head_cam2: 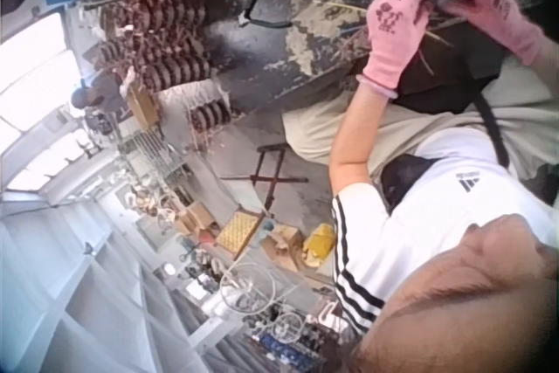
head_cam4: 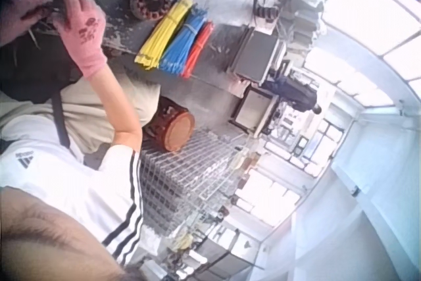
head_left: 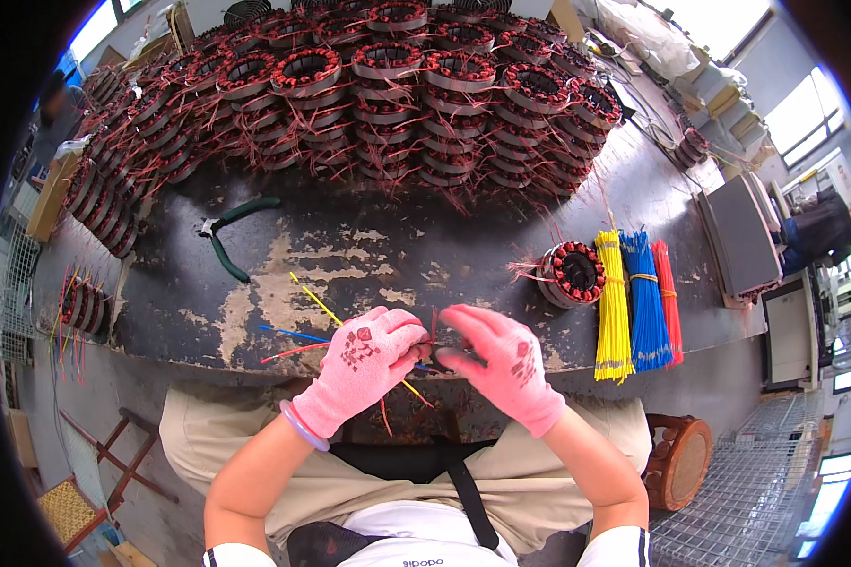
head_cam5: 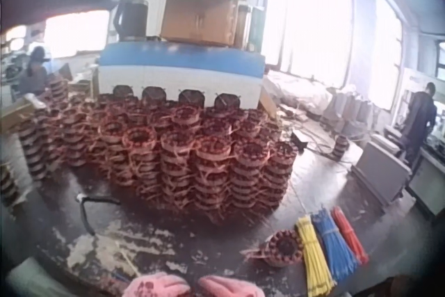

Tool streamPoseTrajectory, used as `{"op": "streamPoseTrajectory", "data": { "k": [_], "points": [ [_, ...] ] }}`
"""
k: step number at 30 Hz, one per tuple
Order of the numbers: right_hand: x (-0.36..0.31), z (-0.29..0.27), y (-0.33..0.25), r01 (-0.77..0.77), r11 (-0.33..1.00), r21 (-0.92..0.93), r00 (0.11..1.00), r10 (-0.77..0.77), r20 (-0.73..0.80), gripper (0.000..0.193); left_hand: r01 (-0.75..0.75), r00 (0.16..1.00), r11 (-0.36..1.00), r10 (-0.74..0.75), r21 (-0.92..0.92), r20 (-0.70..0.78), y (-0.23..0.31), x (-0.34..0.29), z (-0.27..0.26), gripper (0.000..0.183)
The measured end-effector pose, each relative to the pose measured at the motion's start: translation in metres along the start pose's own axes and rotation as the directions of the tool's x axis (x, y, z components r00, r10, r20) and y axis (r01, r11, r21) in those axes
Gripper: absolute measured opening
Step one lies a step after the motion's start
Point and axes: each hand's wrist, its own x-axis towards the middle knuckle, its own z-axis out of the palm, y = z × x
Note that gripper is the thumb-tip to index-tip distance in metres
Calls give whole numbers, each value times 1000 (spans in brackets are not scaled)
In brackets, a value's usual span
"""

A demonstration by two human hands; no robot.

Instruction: The person threads colored wires into metal stator cores, uses pliers to trim the wire ends, and then stacks the assembled components on the workbench.

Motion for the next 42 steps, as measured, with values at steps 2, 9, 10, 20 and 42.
{"op": "streamPoseTrajectory", "data": {
  "k": [2, 9, 10, 20, 42],
  "points": [
    [-4, 9, 2, 146, 964, -221, 989, -144, 27, 47, 6, 1000, 1000, -6, 0, -16, 0, 0, 0, 19],
    [18, 10, 13, -342, 889, 304, 886, 197, 420, 22, -2, 1000, 1000, 2, -13, -5, -1, 1, 0, 16],
    [21, 6, 11, -622, 685, 379, 719, 308, 623, 20, -9, 1000, 1000, 9, -11, -6, -1, 1, 0, 16],
    [9, 1, 10, 268, 955, -125, 960, -254, 121, 35, 42, 999, 998, -43, -45, -21, 2, 2, 0, 14],
    [8, 3, 11, -812, 212, 544, 582, 363, 728, 16, -3, 1000, 995, 4, -101, 11, 1, 4, -1, 11]
  ]
}}
